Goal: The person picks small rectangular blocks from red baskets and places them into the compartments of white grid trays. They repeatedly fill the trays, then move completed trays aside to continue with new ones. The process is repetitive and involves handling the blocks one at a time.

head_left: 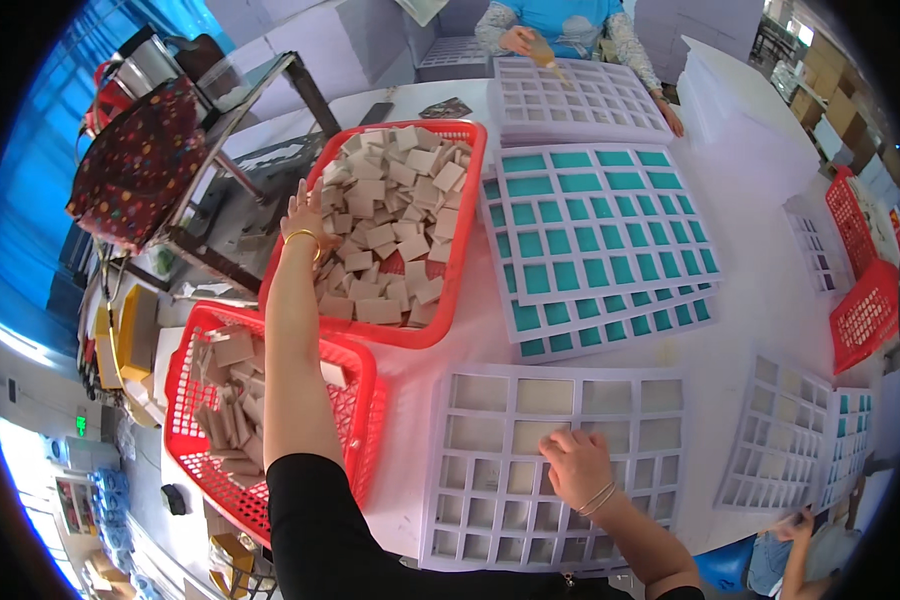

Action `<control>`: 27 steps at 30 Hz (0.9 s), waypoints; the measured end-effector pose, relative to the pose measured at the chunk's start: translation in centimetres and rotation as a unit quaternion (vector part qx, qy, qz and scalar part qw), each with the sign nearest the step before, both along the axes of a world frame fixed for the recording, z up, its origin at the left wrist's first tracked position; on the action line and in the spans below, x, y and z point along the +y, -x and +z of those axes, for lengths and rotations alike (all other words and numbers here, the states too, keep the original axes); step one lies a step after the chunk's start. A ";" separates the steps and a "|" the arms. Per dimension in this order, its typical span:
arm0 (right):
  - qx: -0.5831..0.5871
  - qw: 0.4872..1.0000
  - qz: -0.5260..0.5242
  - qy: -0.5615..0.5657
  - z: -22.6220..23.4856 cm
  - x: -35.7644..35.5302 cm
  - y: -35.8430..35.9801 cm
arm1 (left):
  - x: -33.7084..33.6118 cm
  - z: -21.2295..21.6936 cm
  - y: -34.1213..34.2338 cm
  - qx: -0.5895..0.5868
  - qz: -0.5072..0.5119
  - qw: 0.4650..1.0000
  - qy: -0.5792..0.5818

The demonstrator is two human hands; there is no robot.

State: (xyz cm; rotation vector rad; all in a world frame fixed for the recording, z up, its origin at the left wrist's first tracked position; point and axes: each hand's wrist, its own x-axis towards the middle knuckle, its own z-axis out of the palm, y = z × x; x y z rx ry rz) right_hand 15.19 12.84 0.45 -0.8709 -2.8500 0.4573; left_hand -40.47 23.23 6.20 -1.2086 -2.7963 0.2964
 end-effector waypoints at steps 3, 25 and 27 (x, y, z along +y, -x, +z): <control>-0.004 1.000 -0.001 0.011 -0.1 0.2 -0.1 | 2.1 -2.6 0.7 0.020 0.004 1.000 0.000; 0.467 0.748 -0.196 0.429 3.0 5.8 2.8 | -9.2 2.6 -27.3 -0.876 -0.145 0.405 -0.217; 0.461 0.682 -0.198 0.532 4.1 6.4 2.9 | -11.0 1.7 -31.5 -0.898 -0.107 0.378 -0.197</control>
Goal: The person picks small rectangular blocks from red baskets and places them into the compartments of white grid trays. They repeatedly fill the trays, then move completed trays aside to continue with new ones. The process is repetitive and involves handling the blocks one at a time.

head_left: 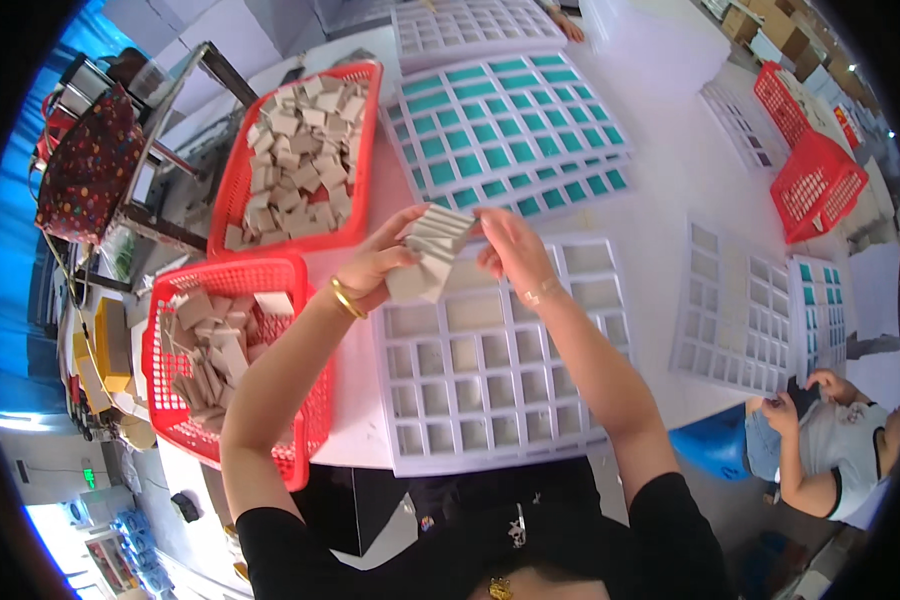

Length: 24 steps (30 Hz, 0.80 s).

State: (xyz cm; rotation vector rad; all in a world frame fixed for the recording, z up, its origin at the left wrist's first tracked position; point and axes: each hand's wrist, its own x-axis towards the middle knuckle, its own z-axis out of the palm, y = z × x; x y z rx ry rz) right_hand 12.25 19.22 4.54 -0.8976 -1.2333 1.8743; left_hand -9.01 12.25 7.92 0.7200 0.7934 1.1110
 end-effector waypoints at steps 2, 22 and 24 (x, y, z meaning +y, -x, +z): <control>-0.013 1.000 0.008 -0.009 -0.7 -0.2 -0.1 | -1.1 -1.0 -2.8 -0.039 0.019 0.998 0.053; 0.002 0.994 0.106 -0.020 -1.9 -8.6 -3.2 | -10.8 -6.3 -8.8 -0.099 0.218 0.967 0.085; -0.007 0.991 0.128 -0.042 -2.5 -9.0 -3.6 | -11.9 -6.2 -8.6 -0.067 0.210 0.972 0.082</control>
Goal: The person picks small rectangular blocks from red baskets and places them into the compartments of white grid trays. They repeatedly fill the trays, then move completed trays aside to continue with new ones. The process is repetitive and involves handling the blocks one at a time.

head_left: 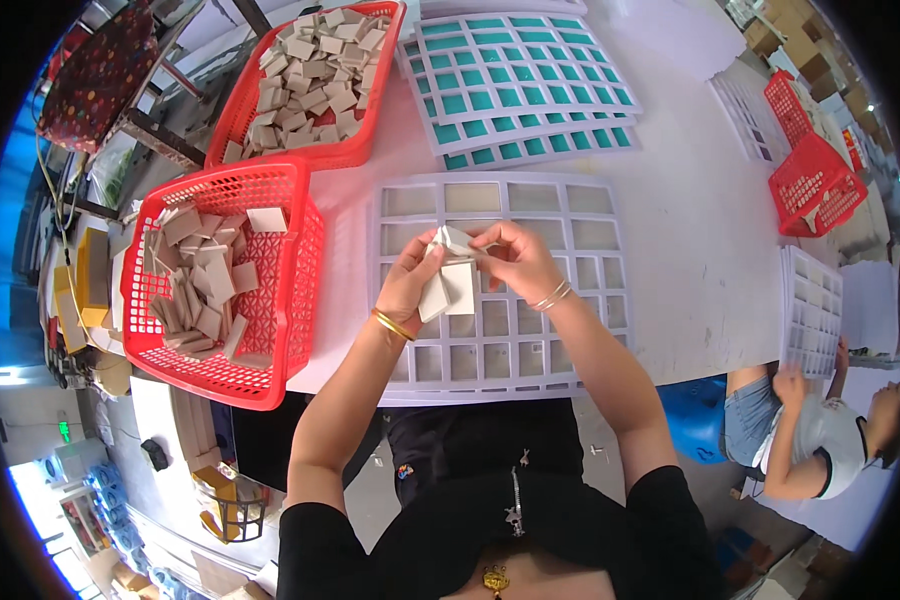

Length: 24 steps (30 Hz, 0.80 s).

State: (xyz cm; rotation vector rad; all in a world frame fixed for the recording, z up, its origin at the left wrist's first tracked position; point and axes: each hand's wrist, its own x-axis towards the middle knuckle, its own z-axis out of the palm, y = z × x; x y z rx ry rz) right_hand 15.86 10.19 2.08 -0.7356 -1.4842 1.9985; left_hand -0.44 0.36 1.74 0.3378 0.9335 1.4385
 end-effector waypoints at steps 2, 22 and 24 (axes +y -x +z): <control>-0.014 0.999 0.002 -0.038 0.0 -0.6 -0.2 | -0.4 -0.5 0.1 0.014 -0.012 1.000 -0.006; -0.265 0.868 0.175 -0.383 -2.0 3.9 -2.0 | -5.8 -4.8 0.4 -0.162 0.125 0.972 0.120; -0.275 0.789 0.148 -0.529 -2.5 3.3 -1.6 | -5.5 -3.9 0.0 -0.163 0.146 0.968 0.122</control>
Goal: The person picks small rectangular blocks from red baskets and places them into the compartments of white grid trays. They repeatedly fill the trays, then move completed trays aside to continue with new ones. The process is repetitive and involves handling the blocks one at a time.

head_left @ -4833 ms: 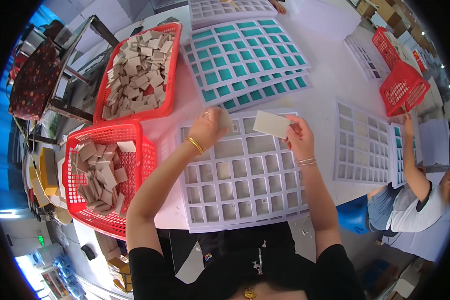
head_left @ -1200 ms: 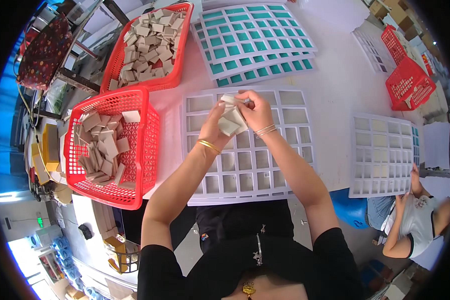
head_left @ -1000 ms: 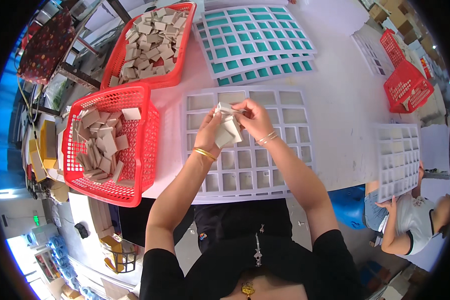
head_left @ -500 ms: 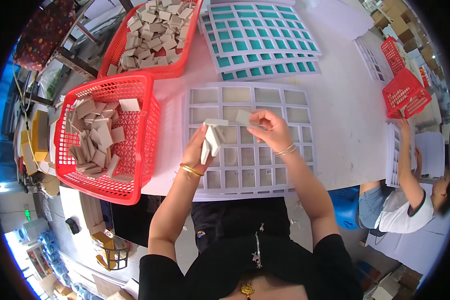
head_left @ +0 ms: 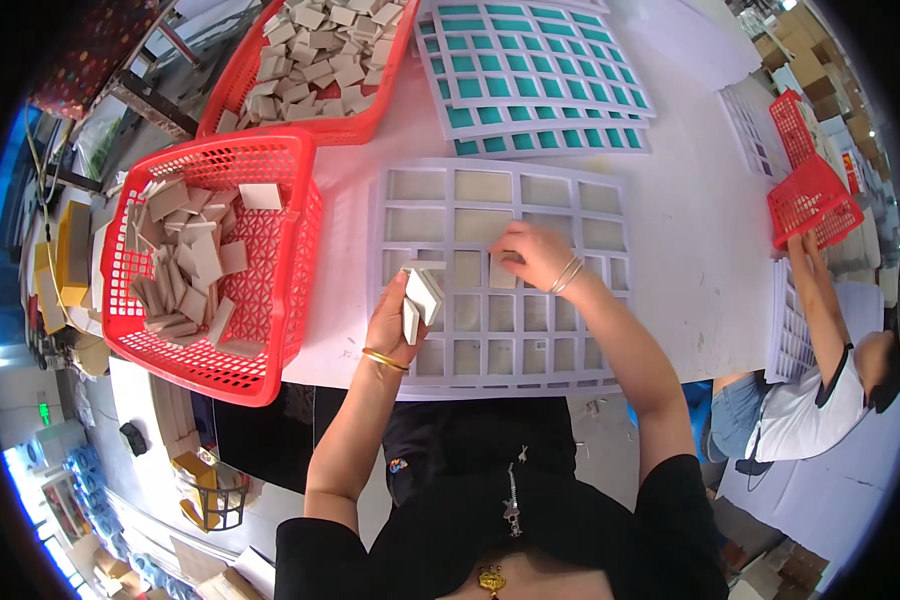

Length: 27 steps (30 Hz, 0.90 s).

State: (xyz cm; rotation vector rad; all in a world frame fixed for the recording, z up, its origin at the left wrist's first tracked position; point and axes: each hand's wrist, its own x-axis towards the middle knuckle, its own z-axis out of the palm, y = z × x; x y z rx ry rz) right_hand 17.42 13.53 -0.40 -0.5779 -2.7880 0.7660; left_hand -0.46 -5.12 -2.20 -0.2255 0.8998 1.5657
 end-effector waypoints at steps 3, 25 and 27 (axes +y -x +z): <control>-0.001 0.992 -0.028 -0.120 0.1 -1.7 0.4 | -0.3 -0.3 0.3 0.022 -0.011 0.999 -0.023; 0.063 0.962 -0.112 0.240 2.3 -7.3 -0.2 | -1.8 0.8 1.2 0.123 0.066 0.990 0.020; 0.064 0.953 -0.126 0.268 1.5 -7.8 0.4 | -2.3 0.4 1.4 0.116 0.041 0.992 0.006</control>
